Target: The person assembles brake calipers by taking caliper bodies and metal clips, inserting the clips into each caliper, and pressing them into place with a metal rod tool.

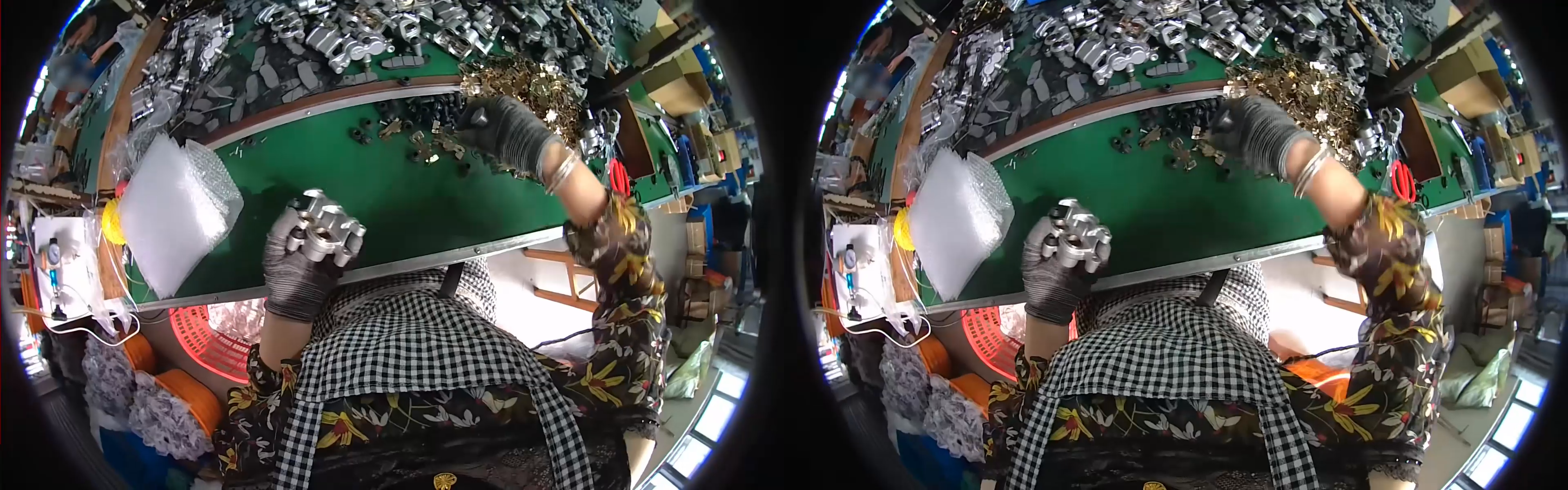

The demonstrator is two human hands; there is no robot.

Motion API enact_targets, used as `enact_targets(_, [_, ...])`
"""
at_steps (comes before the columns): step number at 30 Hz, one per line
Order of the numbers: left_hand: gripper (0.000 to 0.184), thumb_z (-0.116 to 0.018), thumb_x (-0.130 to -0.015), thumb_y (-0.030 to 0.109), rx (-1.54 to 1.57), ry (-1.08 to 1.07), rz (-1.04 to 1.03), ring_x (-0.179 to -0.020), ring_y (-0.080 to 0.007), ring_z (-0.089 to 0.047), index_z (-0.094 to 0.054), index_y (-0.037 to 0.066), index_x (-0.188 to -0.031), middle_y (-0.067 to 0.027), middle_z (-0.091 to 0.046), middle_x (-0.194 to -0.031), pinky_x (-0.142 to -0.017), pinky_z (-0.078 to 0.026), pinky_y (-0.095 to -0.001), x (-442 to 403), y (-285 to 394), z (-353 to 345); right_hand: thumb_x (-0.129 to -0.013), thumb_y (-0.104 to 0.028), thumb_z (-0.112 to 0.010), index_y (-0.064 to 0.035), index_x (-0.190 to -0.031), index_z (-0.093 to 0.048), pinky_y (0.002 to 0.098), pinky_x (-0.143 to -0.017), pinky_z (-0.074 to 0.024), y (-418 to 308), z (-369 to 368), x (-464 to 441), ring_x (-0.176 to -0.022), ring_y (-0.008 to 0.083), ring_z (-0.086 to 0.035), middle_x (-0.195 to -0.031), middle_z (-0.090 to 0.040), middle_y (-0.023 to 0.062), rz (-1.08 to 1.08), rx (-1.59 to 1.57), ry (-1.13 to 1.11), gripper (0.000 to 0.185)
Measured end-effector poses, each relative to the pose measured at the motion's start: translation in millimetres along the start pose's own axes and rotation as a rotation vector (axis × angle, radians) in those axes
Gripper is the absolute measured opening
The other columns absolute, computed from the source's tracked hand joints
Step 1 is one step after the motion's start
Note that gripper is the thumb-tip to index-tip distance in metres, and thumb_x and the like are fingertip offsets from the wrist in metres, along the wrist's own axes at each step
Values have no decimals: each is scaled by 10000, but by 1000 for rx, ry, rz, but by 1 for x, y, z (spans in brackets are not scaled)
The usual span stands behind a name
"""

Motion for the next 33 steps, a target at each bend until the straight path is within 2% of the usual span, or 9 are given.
enact_targets(2, [246,-677,-820,264,-50,58,30,-894,-300,-618,-585,91,-970,-104,-611,-988,-804,-533,-534,5,-2,-10,-763,-239,-714,-72,-919,-674,371,-693,-524,4,3,-15,-732,257,-665,-835,-687,130,86,315,8,233])
enact_targets(5, [236,-671,-823,261,-7,-4,65,-911,-275,-610,-576,124,-991,-89,-602,-986,-818,-527,-543,3,-4,-12,-736,-253,-714,-62,-924,-659,408,-710,-520,5,-16,-33,-763,343,-649,-842,-675,167,120,381,-103,273])
enact_targets(13, [309,-666,-810,280,-31,99,64,-944,-265,-599,-555,156,-1071,-75,-589,-1023,-834,-522,-515,4,-8,8,-753,-175,-650,-41,-1004,-601,450,-777,-509,-1,-42,-19,-877,374,-629,-912,-652,202,195,445,-20,288])
enact_targets(19, [323,-657,-821,288,-213,-51,34,-908,-296,-622,-542,139,-1084,-89,-587,-1035,-785,-546,-485,1,0,-4,-717,-112,-723,-38,-913,-590,386,-652,-503,1,-30,-21,-728,289,-630,-795,-639,129,198,243,54,248])
enact_targets(22, [361,-640,-835,318,-184,-46,-21,-882,-326,-620,-554,72,-1084,-141,-588,-1040,-745,-554,-451,7,1,-28,-745,-109,-719,-39,-886,-618,327,-638,-503,-14,-17,-17,-710,211,-624,-761,-638,66,184,-226,-46,187])
enact_targets(23, [443,-654,-818,316,-175,-146,-65,-934,-401,-616,-536,52,-1154,-193,-551,-1179,-776,-551,-501,1,3,-29,-788,-200,-743,-29,-940,-645,324,-583,-514,-32,-7,-8,-633,163,-603,-776,-663,51,293,-267,-122,249])
enact_targets(27, [699,-667,-764,304,-83,-412,32,-1045,-492,-566,-403,-20,-1325,-250,-476,-1301,-845,-520,-567,-6,-1,-38,-833,-148,-696,-37,-931,-650,206,-345,-341,-87,0,25,-404,54,-445,-637,-591,18,10,-703,-711,155])
enact_targets(30, [729,-678,-745,310,-12,-528,33,-1053,-507,-555,-395,-38,-1320,-247,-484,-1285,-870,-506,-576,-5,-3,-37,-839,-111,-676,-26,-957,-652,200,-350,-339,-87,-21,27,-419,60,-451,-599,-551,4,-169,-935,-943,148])
enact_targets(33, [731,-672,-729,304,-139,-488,9,-1117,-448,-537,-397,-65,-1298,-231,-504,-1253,-912,-470,-591,-5,0,-33,-872,-122,-625,-40,-1029,-649,194,-364,-351,-93,-36,25,-453,70,-472,-642,-539,-3,-83,-947,-987,178])
Point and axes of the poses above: each hand's wrist, its own x-axis away from the middle knuckle, its own z-axis out of the back of the hand, y = z × x, the point moved 3 cm from there along -x, towards the middle knuckle
